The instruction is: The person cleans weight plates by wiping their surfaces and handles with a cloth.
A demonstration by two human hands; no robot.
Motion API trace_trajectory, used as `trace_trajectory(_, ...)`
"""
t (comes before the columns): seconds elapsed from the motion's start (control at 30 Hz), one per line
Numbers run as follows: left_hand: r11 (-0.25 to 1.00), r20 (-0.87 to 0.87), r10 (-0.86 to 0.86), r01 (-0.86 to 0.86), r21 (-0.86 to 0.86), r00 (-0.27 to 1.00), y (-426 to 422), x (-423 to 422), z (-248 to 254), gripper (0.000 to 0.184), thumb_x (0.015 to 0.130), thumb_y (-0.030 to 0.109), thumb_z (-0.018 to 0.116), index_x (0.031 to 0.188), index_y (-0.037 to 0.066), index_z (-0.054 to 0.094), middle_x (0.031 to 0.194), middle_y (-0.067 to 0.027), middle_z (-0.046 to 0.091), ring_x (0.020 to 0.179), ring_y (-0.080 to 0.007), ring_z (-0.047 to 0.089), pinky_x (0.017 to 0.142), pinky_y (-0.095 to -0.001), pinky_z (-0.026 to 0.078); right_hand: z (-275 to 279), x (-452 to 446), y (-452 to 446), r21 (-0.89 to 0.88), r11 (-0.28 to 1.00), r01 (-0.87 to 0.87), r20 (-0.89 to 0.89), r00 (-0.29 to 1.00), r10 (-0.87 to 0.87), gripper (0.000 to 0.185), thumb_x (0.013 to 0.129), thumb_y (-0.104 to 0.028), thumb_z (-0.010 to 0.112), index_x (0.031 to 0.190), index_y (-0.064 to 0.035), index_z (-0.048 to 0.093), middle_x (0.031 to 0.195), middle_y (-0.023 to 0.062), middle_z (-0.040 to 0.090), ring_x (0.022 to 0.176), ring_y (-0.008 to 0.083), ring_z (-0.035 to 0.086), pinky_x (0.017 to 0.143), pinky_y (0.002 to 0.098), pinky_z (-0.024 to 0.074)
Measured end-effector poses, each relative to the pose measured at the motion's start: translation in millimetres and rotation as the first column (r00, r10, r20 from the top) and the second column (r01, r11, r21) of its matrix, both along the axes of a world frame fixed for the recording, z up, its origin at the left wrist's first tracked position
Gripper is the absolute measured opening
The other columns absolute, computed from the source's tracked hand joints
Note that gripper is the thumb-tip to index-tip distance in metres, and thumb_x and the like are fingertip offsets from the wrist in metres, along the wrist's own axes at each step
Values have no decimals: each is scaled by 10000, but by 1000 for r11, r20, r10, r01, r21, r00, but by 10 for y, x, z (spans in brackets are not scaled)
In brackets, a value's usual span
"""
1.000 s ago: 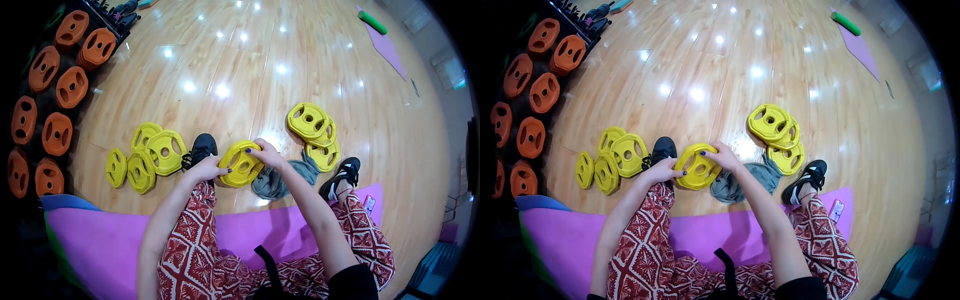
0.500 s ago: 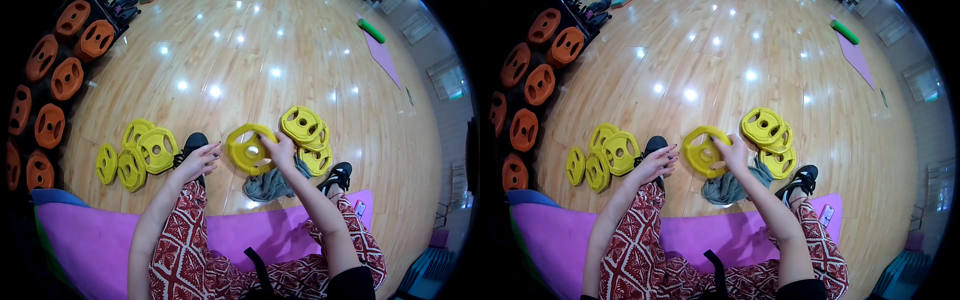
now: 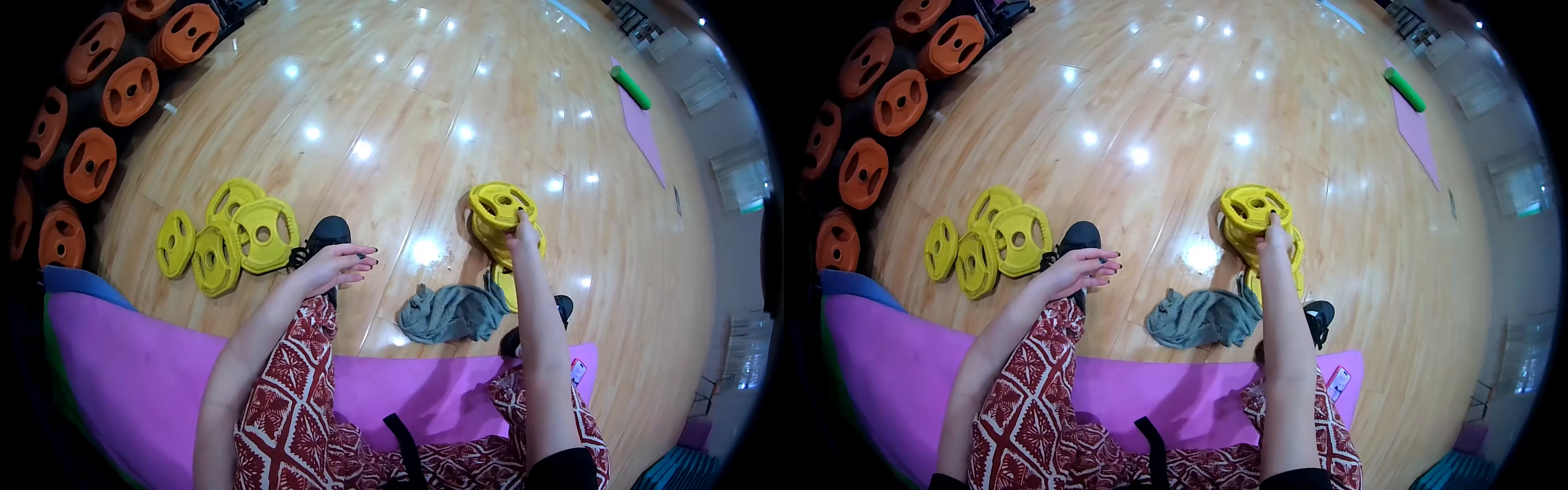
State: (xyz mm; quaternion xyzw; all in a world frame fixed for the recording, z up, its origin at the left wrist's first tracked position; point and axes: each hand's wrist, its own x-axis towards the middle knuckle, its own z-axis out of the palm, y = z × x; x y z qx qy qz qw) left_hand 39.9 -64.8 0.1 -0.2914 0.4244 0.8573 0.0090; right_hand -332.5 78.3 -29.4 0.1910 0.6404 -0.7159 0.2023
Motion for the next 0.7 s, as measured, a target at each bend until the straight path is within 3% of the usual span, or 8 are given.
trace_trajectory(0.13,1000,-9,17,-18,-3,1000,7,1,-3,295,875,87,414,1159,23,462,1060,-92,534,968,-155,521,833,-301,438,-106,-118,60,19,996,-87,62,994,85,311,751,-147,629,1012,-36,501,934,99,581,797,230,584,623,372,487)
trace_trajectory(0.2,999,-6,29,-29,19,1000,10,-5,-5,292,874,87,414,1154,18,463,1055,-94,536,969,-159,521,833,-304,439,-165,-142,93,-81,991,-111,120,985,120,347,752,-114,621,1053,-29,469,995,115,558,851,249,574,697,418,489)
trace_trajectory(0.23,999,-11,40,-40,27,999,2,-3,-2,289,873,87,415,1149,13,464,1050,-95,538,970,-162,522,832,-307,439,-166,-133,87,-129,985,-111,117,985,126,346,799,-115,549,1108,-19,427,1057,142,525,923,275,551,785,445,465)
trace_trajectory(0.37,998,1,48,-48,34,999,0,-18,10,285,874,96,416,1140,6,463,1045,-101,540,971,-167,522,833,-311,439,196,-29,46,-315,947,-60,260,954,147,370,848,-172,426,1168,7,375,1164,165,461,1049,304,476,901,424,383)
trace_trajectory(0.47,998,10,42,-43,44,999,-1,-42,1,280,875,103,418,1138,16,461,1047,-97,541,969,-170,525,823,-315,444,362,43,62,-191,976,-105,208,967,145,394,817,-157,457,1162,13,374,1172,160,458,1040,290,483,893,419,374)
trace_trajectory(0.6,999,43,8,-9,36,999,1,-43,18,273,879,124,422,1134,37,467,1035,-79,550,951,-157,531,804,-302,447,168,53,200,-263,957,-123,109,982,156,390,794,-141,466,1141,19,387,1123,157,480,1001,264,503,884,406,369)
trace_trajectory(0.67,1000,42,3,-3,14,999,-8,-38,12,272,880,117,418,1137,41,460,1045,-81,549,950,-165,535,798,-317,454,164,177,240,-199,955,-222,-58,975,215,383,800,-149,418,1126,39,343,1208,197,370,1081,282,441,924,390,341)
trace_trajectory(0.7,1000,43,2,-2,6,999,-3,-41,4,273,881,120,417,1138,40,458,1044,-82,550,948,-163,535,798,-316,453,375,393,196,-190,964,-188,-81,981,175,280,783,-136,440,1018,16,431,1043,134,463,923,225,485,817,330,386)
